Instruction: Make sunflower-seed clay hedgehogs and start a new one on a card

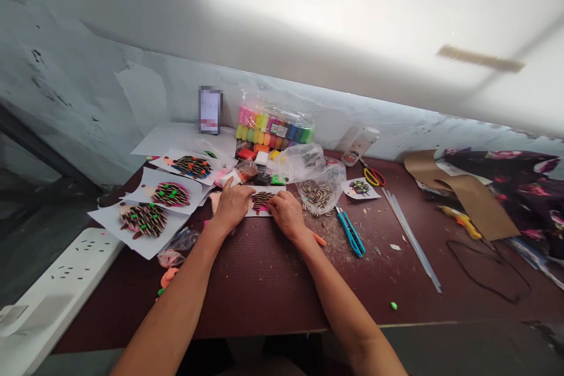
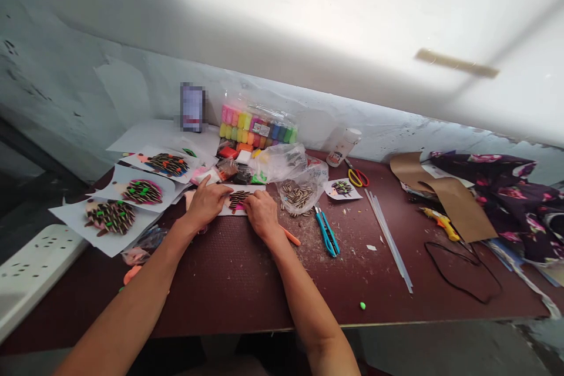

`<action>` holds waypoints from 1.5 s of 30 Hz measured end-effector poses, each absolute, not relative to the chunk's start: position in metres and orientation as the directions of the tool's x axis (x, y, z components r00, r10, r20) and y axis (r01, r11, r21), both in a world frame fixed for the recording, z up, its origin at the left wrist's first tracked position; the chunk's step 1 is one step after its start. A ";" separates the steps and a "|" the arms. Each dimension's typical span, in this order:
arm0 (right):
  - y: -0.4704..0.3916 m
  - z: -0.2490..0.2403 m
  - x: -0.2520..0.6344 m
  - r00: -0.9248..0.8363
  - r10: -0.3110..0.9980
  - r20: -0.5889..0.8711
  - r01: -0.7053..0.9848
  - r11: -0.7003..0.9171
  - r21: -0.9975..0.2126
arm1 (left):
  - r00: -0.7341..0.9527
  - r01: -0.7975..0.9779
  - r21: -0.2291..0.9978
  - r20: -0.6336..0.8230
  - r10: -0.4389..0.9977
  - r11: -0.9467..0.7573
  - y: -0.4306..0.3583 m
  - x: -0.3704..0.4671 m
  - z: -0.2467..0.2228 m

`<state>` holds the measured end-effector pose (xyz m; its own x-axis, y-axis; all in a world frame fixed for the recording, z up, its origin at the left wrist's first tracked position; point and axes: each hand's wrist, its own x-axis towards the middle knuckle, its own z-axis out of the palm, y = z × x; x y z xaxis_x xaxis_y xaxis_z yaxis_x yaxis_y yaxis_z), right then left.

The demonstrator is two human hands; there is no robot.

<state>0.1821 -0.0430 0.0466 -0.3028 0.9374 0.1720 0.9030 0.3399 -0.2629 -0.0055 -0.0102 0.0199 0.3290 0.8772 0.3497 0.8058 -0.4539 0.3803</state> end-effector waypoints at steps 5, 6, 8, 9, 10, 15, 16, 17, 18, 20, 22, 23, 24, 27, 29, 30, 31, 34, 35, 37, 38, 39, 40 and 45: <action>-0.043 0.048 0.182 -0.311 0.934 0.178 0.906 0.348 -0.243 | 0.322 0.808 0.382 0.352 0.879 -0.449 -0.010 -0.006 0.020; -0.043 0.048 0.182 -0.312 0.934 0.175 0.907 0.348 -0.238 | 0.322 0.808 0.381 0.351 0.879 -0.449 -0.010 -0.006 0.020; -0.043 0.048 0.182 -0.317 0.933 0.169 0.908 0.350 -0.232 | 0.321 0.810 0.379 0.353 0.879 -0.448 -0.010 -0.006 0.019; -0.043 0.048 0.182 -0.317 0.933 0.168 0.908 0.350 -0.231 | 0.322 0.810 0.377 0.355 0.878 -0.449 -0.010 -0.006 0.019; -0.043 0.047 0.182 -0.318 0.933 0.167 0.908 0.350 -0.230 | 0.323 0.810 0.375 0.356 0.877 -0.451 -0.010 -0.006 0.019; -0.041 0.045 0.181 -0.322 0.931 0.171 0.911 0.354 -0.211 | 0.322 0.813 0.371 0.353 0.878 -0.448 -0.011 -0.005 0.020; -0.041 0.045 0.180 -0.324 0.930 0.171 0.912 0.355 -0.205 | 0.321 0.814 0.372 0.352 0.879 -0.446 -0.011 -0.005 0.020; -0.040 0.045 0.180 -0.327 0.930 0.171 0.913 0.357 -0.198 | 0.320 0.814 0.373 0.350 0.880 -0.445 -0.011 -0.005 0.021; -0.040 0.045 0.180 -0.329 0.929 0.169 0.914 0.359 -0.191 | 0.320 0.815 0.373 0.349 0.881 -0.444 -0.011 -0.005 0.021; -0.039 0.045 0.180 -0.336 0.927 0.168 0.913 0.364 -0.181 | 0.321 0.814 0.374 0.347 0.881 -0.444 -0.011 -0.005 0.022; -0.039 0.044 0.180 -0.342 0.924 0.172 0.912 0.370 -0.177 | 0.323 0.813 0.374 0.348 0.880 -0.446 -0.011 -0.005 0.022; -0.039 0.044 0.180 -0.344 0.923 0.175 0.911 0.373 -0.175 | 0.322 0.813 0.375 0.349 0.880 -0.446 -0.011 -0.005 0.021; -0.039 0.044 0.180 -0.345 0.922 0.176 0.911 0.373 -0.172 | 0.322 0.812 0.376 0.350 0.880 -0.446 -0.011 -0.005 0.021; -0.039 0.044 0.179 -0.345 0.922 0.177 0.911 0.374 -0.175 | 0.318 0.810 0.381 0.352 0.880 -0.445 -0.011 -0.005 0.020; -0.039 0.045 0.181 -0.337 0.922 0.193 0.907 0.373 -0.198 | 0.318 0.808 0.385 0.351 0.881 -0.446 -0.011 -0.006 0.020; -0.039 0.045 0.182 -0.326 0.922 0.209 0.905 0.368 -0.214 | 0.318 0.807 0.388 0.350 0.881 -0.445 -0.011 -0.006 0.020; -0.039 0.046 0.185 -0.307 0.924 0.228 0.905 0.358 -0.230 | 0.319 0.806 0.390 0.348 0.882 -0.445 -0.011 -0.006 0.020; -0.036 0.050 0.199 -0.201 0.945 0.260 0.924 0.270 -0.269 | 0.324 0.807 0.386 0.343 0.882 -0.446 -0.011 -0.006 0.020; -0.034 0.051 0.206 -0.145 0.958 0.248 0.937 0.213 -0.275 | 0.326 0.809 0.382 0.342 0.881 -0.447 -0.010 -0.006 0.020; -0.033 0.055 0.219 -0.038 0.978 0.203 0.957 0.095 -0.276 | 0.333 0.813 0.370 0.338 0.880 -0.450 -0.010 -0.006 0.020; -0.032 0.057 0.226 0.010 0.984 0.180 0.961 0.040 -0.273 | 0.338 0.815 0.363 0.336 0.879 -0.452 -0.010 -0.006 0.020; -0.032 0.059 0.233 0.048 0.986 0.159 0.963 -0.004 -0.270 | 0.343 0.816 0.357 0.334 0.878 -0.454 -0.010 -0.006 0.020; -0.032 0.062 0.239 0.073 0.987 0.141 0.962 -0.032 -0.271 | 0.347 0.817 0.352 0.333 0.877 -0.457 -0.009 -0.006 0.019; -0.033 0.071 0.256 0.157 0.987 0.034 0.945 -0.140 -0.296 | 0.349 0.812 0.352 0.349 0.870 -0.467 -0.009 -0.007 0.017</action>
<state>0.2557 -0.0334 0.0709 0.1571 0.9870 0.0345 0.9448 -0.1400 -0.2964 -0.0069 -0.0090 0.0174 0.3488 0.8697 0.3493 0.8116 -0.4666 0.3515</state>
